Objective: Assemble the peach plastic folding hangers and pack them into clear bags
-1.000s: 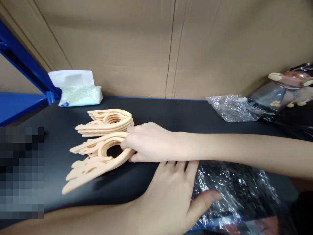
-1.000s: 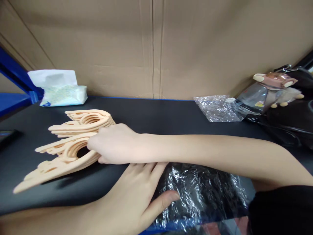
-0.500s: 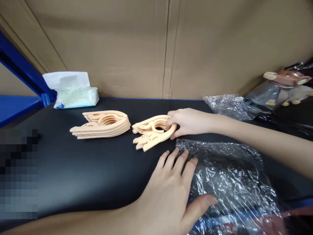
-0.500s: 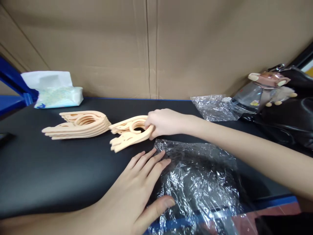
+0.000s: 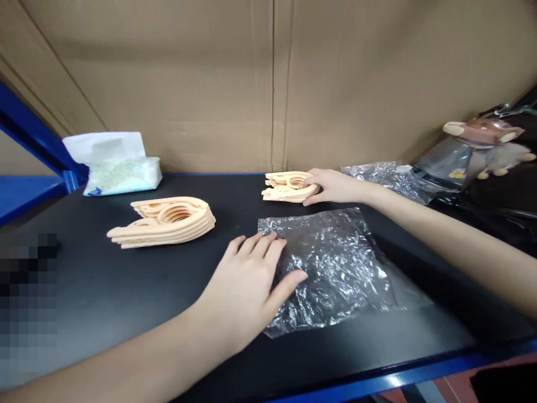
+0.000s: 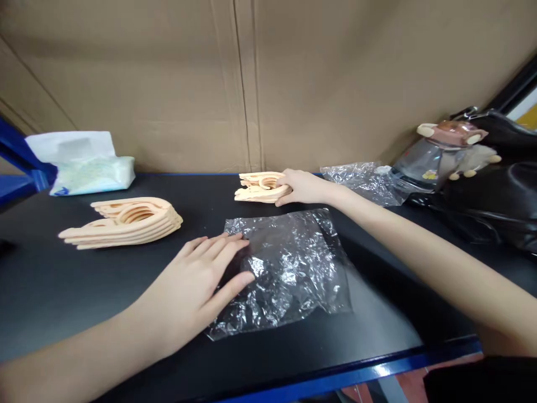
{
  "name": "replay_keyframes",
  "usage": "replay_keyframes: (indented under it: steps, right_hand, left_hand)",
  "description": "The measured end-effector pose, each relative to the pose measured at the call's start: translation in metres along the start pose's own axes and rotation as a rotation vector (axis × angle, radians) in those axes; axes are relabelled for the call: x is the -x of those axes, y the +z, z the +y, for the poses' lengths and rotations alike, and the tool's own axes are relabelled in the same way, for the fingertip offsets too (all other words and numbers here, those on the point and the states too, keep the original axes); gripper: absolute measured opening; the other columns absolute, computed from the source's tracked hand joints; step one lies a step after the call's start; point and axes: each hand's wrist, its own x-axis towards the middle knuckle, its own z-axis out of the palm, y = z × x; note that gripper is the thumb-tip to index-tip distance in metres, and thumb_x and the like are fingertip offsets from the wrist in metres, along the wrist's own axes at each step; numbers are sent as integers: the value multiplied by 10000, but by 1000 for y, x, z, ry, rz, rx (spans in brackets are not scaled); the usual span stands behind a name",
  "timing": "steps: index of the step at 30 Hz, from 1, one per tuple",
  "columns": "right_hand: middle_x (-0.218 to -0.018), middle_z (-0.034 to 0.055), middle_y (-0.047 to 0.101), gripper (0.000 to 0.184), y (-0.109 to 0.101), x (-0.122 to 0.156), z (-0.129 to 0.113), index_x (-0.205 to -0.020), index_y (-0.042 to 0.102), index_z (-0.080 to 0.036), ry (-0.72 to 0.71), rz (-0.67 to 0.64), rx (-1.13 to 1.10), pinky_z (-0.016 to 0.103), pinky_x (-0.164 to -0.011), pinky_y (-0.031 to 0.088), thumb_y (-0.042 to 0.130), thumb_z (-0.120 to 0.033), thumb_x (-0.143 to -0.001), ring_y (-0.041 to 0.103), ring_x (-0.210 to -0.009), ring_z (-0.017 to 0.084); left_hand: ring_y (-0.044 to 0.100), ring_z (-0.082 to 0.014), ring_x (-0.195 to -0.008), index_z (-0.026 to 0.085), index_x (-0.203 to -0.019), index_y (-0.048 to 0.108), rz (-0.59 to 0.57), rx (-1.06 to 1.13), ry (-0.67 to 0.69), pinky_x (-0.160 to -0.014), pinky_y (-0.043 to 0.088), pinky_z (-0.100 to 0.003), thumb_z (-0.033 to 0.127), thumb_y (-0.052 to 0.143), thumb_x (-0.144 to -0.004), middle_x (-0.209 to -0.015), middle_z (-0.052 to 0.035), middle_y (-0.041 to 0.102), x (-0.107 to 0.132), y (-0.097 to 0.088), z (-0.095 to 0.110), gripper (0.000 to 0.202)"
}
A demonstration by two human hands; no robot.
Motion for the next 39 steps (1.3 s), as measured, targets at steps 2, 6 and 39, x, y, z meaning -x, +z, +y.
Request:
replay_keyframes:
  steps: [2, 6, 39]
  right_hand:
    - [-1210, 125, 595, 420, 3, 0, -2, -1145, 673, -198, -9, 21, -22, 426, -944, 438, 693, -479, -834, 567, -1104, 307]
    - [-1336, 103, 535, 489, 1, 3, -8, -1177, 625, -243, -8, 66, -83, 434, -1009, 421, 651, -585, -829, 527, -1200, 317]
    - [-1341, 119, 596, 802, -36, 38, -19, -1343, 560, -166, 179, 305, -207, 499, -1041, 426, 743, -596, -691, 565, -1201, 337]
  left_hand:
    - [557, -320, -1189, 133, -1241, 576, 18, -31, -16, -1030, 358, -546, 506, 301, -1005, -1284, -134, 636, -2, -4, -9, 520]
    - [601, -290, -1015, 157, -1124, 611, 72, -77, -23, -949, 388, -506, 487, 320, -1007, -1145, -87, 684, -5, -8, -25, 456]
    - [545, -288, -1143, 132, -1277, 556, 195, -72, 30, -971, 453, -498, 340, 260, -1012, -1308, -123, 589, -4, 6, -60, 449]
